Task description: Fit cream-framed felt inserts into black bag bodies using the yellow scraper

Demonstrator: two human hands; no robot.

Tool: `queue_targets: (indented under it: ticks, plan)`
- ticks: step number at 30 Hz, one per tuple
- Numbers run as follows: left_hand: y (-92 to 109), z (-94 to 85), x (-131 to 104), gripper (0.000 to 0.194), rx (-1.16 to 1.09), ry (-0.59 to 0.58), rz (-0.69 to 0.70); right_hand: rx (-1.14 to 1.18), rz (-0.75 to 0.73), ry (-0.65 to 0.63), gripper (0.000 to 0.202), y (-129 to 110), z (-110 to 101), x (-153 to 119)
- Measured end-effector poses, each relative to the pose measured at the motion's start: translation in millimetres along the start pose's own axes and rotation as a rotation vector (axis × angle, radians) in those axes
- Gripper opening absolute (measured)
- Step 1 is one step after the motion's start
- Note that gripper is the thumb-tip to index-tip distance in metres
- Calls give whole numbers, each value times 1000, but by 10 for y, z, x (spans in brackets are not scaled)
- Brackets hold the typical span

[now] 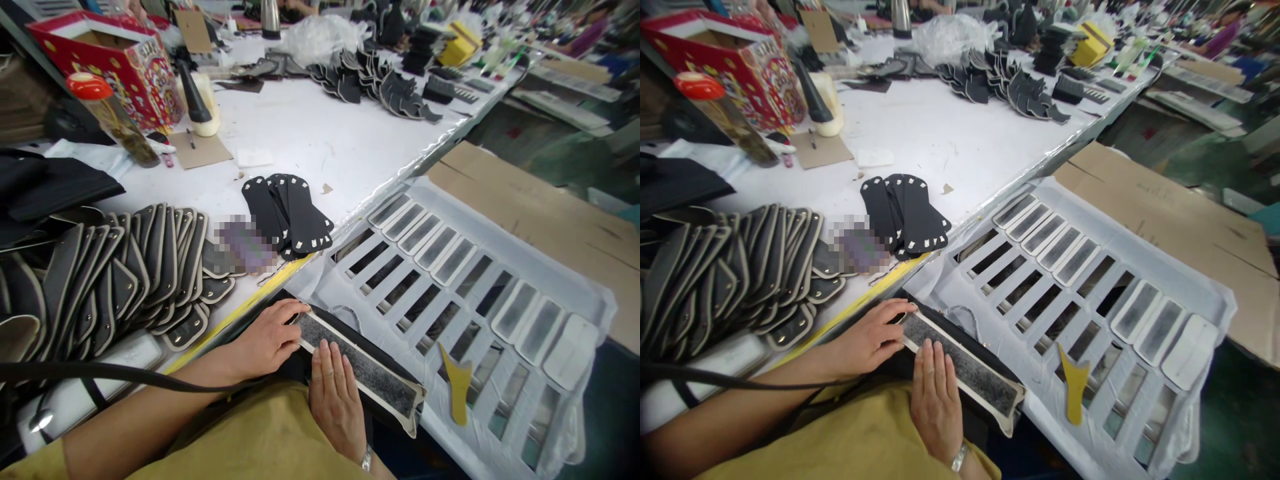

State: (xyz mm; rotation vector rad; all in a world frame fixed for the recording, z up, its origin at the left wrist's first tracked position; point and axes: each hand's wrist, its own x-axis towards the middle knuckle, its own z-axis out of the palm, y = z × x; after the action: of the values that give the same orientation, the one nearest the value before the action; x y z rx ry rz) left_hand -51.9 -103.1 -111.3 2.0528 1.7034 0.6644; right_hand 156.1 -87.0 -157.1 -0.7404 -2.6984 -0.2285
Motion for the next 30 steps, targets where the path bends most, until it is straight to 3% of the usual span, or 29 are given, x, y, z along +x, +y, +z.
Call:
queue_targets:
  ticks: [6, 15, 20, 30]
  plan:
    - [26, 35, 7, 10, -47, 44, -66, -29, -11, 4, 40, -81, 74, 118]
    - [-272, 58, -169, 11, -305, 114, -46, -47, 7, 7, 39, -160, 100, 201]
    - [-254, 42, -160, 6, -283, 83, -19, -27, 12, -2, 41, -196, 123, 269]
    - [-177, 142, -89, 9, -134, 138, -124, 56, 51, -15, 46, -262, 232, 417]
